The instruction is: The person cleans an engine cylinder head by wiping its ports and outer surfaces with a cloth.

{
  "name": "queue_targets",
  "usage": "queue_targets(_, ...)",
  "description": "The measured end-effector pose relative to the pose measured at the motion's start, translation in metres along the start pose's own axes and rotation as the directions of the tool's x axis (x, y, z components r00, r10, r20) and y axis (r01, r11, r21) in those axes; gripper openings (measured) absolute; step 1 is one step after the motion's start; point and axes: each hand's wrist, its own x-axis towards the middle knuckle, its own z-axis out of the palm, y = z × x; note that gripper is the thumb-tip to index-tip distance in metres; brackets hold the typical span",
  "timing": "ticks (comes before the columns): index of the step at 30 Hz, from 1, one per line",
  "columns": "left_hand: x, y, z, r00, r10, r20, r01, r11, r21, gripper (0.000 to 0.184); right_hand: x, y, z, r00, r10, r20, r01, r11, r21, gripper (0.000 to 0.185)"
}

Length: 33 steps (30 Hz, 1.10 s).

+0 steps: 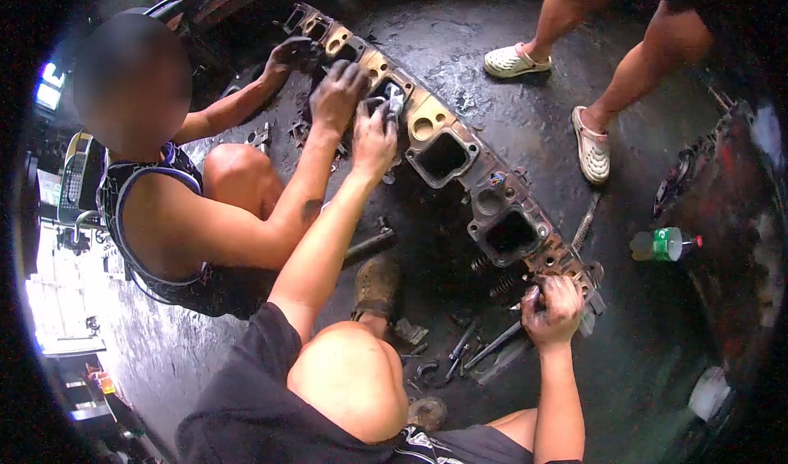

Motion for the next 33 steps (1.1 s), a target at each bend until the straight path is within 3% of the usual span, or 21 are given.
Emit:
queue_targets(2,-0.01,-0.001,0.011,1.0,-0.023,-0.005,0.023,1.0,0.012,0.047,-0.001,0.0,0.001,1.0,0.009,-0.001,-0.009,1.0,0.001,0.009)
queue_targets(5,-0.021,0.011,0.01,0.998,-0.068,-0.008,0.068,0.969,0.236,0.053,-0.001,-0.001,0.0,1.0,0.002,-0.006,-0.002,1.0,-0.003,0.009)
queue_targets(6,-0.024,0.007,0.01,1.0,-0.012,-0.018,0.017,0.964,0.264,0.06,0.001,-0.001,0.0,1.0,-0.002,-0.014,0.002,1.0,-0.004,0.009)
queue_targets(11,-0.034,-0.012,0.007,0.991,0.117,-0.068,-0.098,0.965,0.245,0.065,-0.002,0.002,0.003,0.998,-0.052,-0.036,0.051,0.998,-0.037,0.011)
queue_targets(13,-0.033,-0.014,0.006,0.983,0.159,-0.091,-0.122,0.938,0.324,0.066,-0.004,0.003,0.004,1.0,-0.012,-0.006,0.012,1.0,-0.018,0.012)
queue_targets(18,-0.044,-0.01,0.009,0.996,0.075,-0.041,-0.061,0.961,0.268,0.08,-0.004,0.003,0.003,1.0,-0.009,-0.015,0.009,1.0,-0.026,0.011)
queue_targets(21,-0.053,-0.003,0.005,0.988,0.12,-0.1,-0.08,0.94,0.333,0.084,-0.008,0.003,0.005,1.0,-0.001,-0.021,0.0,0.999,-0.047,0.012)
queue_targets(22,-0.054,-0.003,0.002,0.993,0.089,-0.083,-0.054,0.934,0.354,0.084,-0.009,0.003,0.005,0.999,-0.013,-0.034,0.011,0.998,-0.06,0.012)
queue_targets(23,-0.053,-0.001,0.0,0.998,-0.062,0.002,0.059,0.95,0.307,0.084,-0.009,0.005,0.007,0.998,-0.028,-0.051,0.024,0.997,-0.073,0.012)
queue_targets(24,-0.05,0.002,-0.004,0.974,-0.207,0.091,0.177,0.947,0.27,0.083,-0.014,0.008,0.007,1.0,0.01,-0.004,-0.01,0.998,-0.068,0.014)
queue_targets(26,-0.041,0.011,-0.017,0.882,-0.412,0.229,0.373,0.908,0.192,0.077,-0.026,0.021,0.018,0.994,-0.057,-0.092,0.045,0.992,-0.122,0.015)
queue_targets(27,-0.041,0.001,-0.009,0.93,-0.34,0.14,0.33,0.94,0.089,0.076,-0.028,0.024,0.022,0.987,-0.09,-0.133,0.069,0.986,-0.152,0.015)
queue_targets(29,-0.042,-0.029,0.024,0.975,-0.215,-0.052,0.209,0.972,-0.109,0.074,-0.023,0.017,0.018,0.996,-0.055,-0.064,0.045,0.989,-0.138,0.015)
queue_targets(30,-0.038,-0.036,0.031,0.967,-0.049,-0.249,0.017,0.991,-0.13,0.065,-0.022,0.017,0.019,0.996,-0.063,-0.062,0.053,0.988,-0.144,0.015)
queue_targets(31,-0.034,-0.028,0.021,0.977,-0.128,-0.172,0.103,0.984,-0.147,0.059,-0.021,0.017,0.015,0.996,-0.059,-0.06,0.049,0.986,-0.159,0.015)
queue_targets(33,-0.029,-0.029,0.019,0.971,-0.066,-0.229,0.042,0.993,-0.11,0.048,-0.007,0.005,0.007,0.995,-0.083,-0.057,0.076,0.99,-0.118,0.014)
